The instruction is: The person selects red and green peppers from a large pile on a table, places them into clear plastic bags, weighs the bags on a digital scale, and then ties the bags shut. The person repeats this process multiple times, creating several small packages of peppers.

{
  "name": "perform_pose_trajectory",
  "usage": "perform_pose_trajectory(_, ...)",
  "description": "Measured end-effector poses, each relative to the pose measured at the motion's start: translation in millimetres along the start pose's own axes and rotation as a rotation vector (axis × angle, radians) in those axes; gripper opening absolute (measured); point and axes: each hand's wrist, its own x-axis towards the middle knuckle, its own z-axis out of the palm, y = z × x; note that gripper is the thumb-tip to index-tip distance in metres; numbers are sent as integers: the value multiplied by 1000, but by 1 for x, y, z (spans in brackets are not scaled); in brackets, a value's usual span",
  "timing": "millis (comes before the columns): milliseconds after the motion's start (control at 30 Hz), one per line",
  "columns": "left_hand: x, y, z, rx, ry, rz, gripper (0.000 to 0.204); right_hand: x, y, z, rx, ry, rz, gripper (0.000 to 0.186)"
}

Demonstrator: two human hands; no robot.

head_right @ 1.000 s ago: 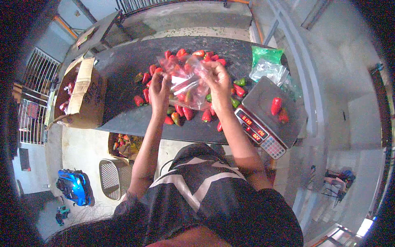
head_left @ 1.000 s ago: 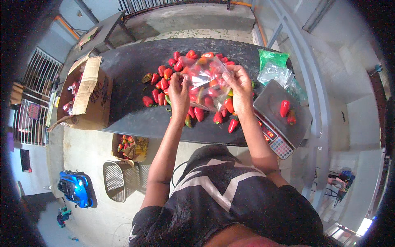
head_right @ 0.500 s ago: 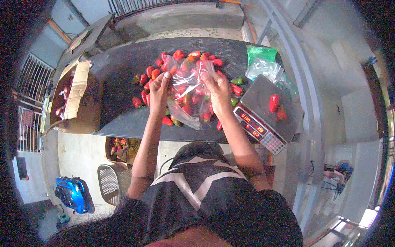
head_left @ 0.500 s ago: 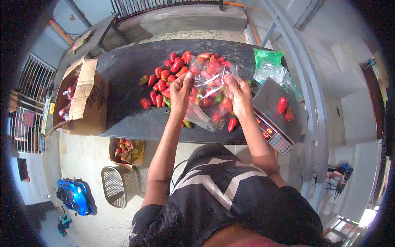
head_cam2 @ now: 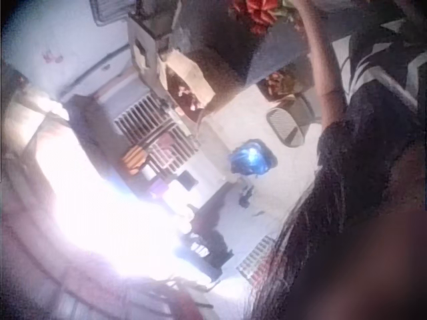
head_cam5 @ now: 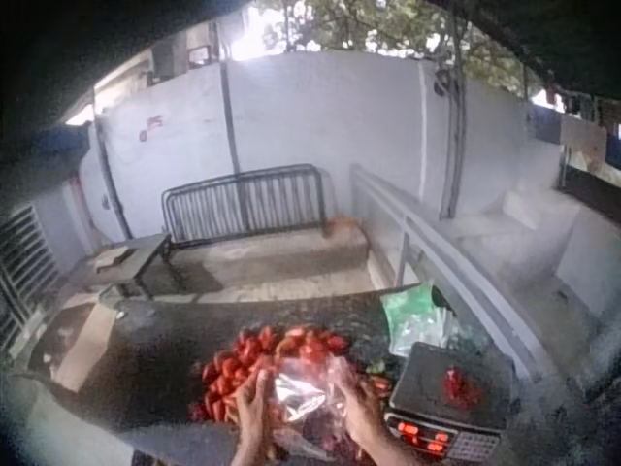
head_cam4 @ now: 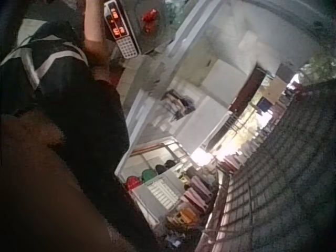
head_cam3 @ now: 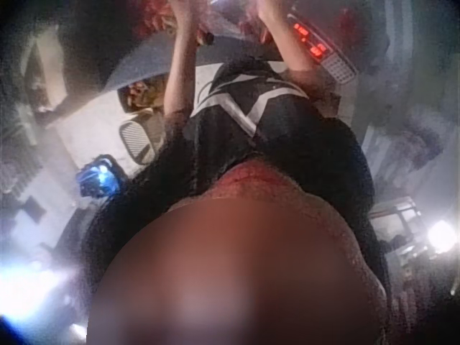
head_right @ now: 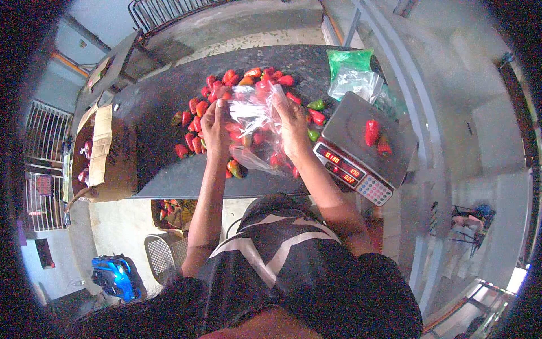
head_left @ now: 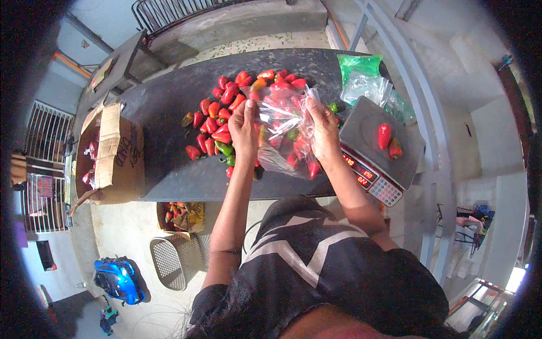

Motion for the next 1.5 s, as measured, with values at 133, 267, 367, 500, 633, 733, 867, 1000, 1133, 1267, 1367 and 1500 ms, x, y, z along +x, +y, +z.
perform_pose_trajectory(133,10,-10,14,-170,91,-77,27,9,-7,-11,125,-56,124,28)
perform_pose_trajectory(267,38,-13,-15,-73,297,53,28,26,-15,-40,150,-254,304,30)
perform_pose_trajectory(367,46,-9,-64,-395,376,0,26,63,-13,-82,-55,-331,193,27)
perform_pose_trajectory(500,24,2,-136,635,577,190,36,203,-33,-206,-139,65,43,21)
perform_pose_trajectory(633,-34,-1,-156,379,718,-135,34,333,-26,-369,-300,611,-189,19)
perform_pose_trajectory(733,-70,3,-153,431,644,-193,31,382,-8,-460,-1085,1000,-313,26)
perform_pose_trajectory(867,-84,0,-143,452,621,-242,28,395,18,-509,-967,1395,-149,23)
perform_pose_trajectory(1000,-76,-5,-128,374,532,-191,26,379,13,-532,-1362,1032,118,46)
perform_pose_trajectory(1133,-60,-7,-106,368,446,-178,25,347,-17,-530,-1403,861,171,75)
perform_pose_trajectory(1267,-47,-9,-88,416,353,-167,27,273,-88,-500,-1368,736,57,77)
perform_pose_trajectory(1367,-38,-12,-81,364,361,-165,26,191,-131,-472,-934,364,10,53)
perform_pose_trajectory(1500,-32,-15,-81,344,249,-80,25,106,-133,-436,-1044,188,79,34)
